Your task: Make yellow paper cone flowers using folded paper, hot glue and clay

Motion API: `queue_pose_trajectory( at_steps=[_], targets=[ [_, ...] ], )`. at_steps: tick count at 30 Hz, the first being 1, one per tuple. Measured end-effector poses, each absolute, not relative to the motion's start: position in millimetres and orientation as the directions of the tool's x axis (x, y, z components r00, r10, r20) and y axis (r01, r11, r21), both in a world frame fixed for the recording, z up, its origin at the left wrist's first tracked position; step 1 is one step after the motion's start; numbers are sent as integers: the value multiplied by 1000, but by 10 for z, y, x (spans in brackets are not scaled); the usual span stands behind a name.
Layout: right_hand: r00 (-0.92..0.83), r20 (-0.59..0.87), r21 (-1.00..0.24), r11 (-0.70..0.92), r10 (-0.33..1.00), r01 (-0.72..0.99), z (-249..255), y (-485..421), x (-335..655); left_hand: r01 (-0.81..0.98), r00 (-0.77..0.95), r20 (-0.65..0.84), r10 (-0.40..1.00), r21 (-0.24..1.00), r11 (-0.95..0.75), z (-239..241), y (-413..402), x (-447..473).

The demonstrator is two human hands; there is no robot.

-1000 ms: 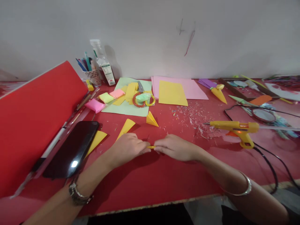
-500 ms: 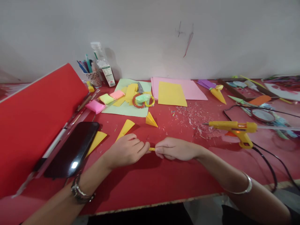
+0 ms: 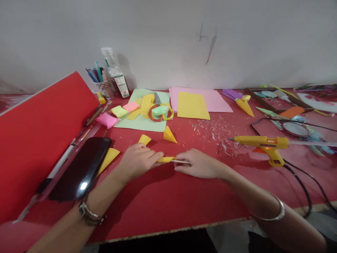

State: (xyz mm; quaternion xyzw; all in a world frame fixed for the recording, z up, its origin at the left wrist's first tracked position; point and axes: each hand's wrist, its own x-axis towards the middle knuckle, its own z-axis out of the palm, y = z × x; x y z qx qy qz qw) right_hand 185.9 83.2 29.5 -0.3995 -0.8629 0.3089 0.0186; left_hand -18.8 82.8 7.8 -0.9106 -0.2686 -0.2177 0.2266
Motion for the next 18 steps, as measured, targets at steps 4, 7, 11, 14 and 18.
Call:
queue_pose_trajectory(
  at_steps=[4, 7, 11, 14, 18],
  targets=[
    [-688, -185, -493, 540, 701, 682, 343, 904, 1991, 679, 681, 526, 510, -191, -709, 75, 889, -298],
    [-763, -206, -601, 536, 613, 593, 375, 999, 2123, 709, 651, 489, 581, -117, -696, 95, 908, -360],
    [-570, -122, -623, 384, 813, 681, 333, 1098, 2195, 806, 570, 394, 721, -98, -584, 110, 910, -363],
    [-392, 53, -555, 353, 919, 754, 249, 1107, 2128, 904, 424, 283, 861, -71, -422, 124, 909, -336],
    [-367, 177, -491, 405, 913, 771, 121, 1064, 1981, 957, 284, 203, 937, -8, -288, 169, 890, -304]
  ],
)
